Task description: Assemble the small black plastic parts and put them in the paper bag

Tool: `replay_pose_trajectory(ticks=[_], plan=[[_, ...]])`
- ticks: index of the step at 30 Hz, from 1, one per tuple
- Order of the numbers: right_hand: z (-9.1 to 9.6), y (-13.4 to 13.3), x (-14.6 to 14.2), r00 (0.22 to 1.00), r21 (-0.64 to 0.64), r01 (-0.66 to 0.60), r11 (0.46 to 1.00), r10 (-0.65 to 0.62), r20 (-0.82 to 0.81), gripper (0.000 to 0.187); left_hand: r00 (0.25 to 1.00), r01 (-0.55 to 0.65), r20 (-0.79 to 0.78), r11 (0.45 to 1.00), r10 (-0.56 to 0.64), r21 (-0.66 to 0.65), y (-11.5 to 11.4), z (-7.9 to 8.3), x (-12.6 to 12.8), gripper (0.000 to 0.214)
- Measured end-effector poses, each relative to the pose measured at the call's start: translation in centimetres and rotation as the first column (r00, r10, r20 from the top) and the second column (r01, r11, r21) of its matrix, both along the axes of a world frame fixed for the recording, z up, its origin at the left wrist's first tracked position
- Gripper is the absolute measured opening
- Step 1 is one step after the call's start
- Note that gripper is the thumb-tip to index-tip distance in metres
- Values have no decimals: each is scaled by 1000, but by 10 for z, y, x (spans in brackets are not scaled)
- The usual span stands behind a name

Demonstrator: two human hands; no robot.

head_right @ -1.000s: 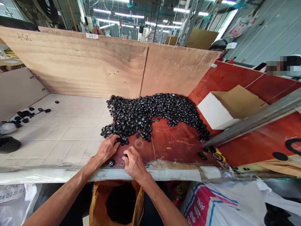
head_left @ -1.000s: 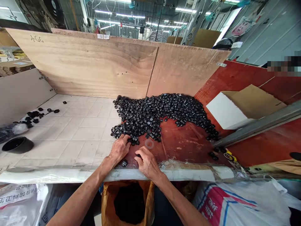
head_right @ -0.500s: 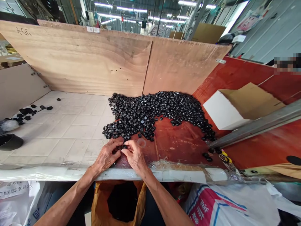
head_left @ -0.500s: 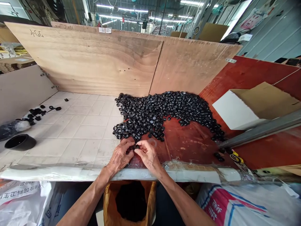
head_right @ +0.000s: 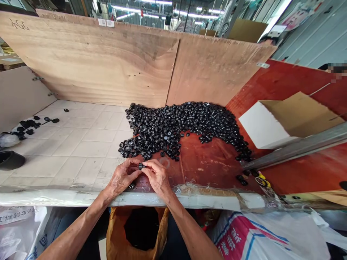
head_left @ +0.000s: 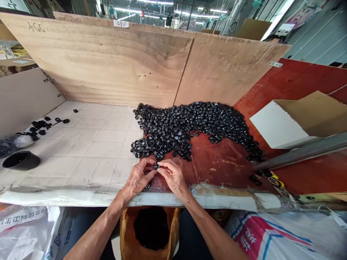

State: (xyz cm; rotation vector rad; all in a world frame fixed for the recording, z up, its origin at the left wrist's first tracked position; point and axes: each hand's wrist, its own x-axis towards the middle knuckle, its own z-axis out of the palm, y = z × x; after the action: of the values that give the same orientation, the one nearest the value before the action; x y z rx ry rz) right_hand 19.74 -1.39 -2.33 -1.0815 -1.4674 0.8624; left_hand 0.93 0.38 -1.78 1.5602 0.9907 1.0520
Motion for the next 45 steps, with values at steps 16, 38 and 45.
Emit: replay_pose_trajectory(ticks=[16, 38, 45], plan=[[5, -6, -1, 1000, -115, -15, 993, 18, 25, 20, 997, 18, -77, 985, -4, 173, 0, 3, -2, 16], [1, 0, 2, 998, -34, 9, 999, -12, -64, 12, 1000, 24, 5, 999, -24, 43, 2, -5, -2, 21], [0, -1, 1, 995, -94, 2, 996, -11, -94, 24, 1000, 16, -18, 999, -16, 43, 3, -8, -1, 20]])
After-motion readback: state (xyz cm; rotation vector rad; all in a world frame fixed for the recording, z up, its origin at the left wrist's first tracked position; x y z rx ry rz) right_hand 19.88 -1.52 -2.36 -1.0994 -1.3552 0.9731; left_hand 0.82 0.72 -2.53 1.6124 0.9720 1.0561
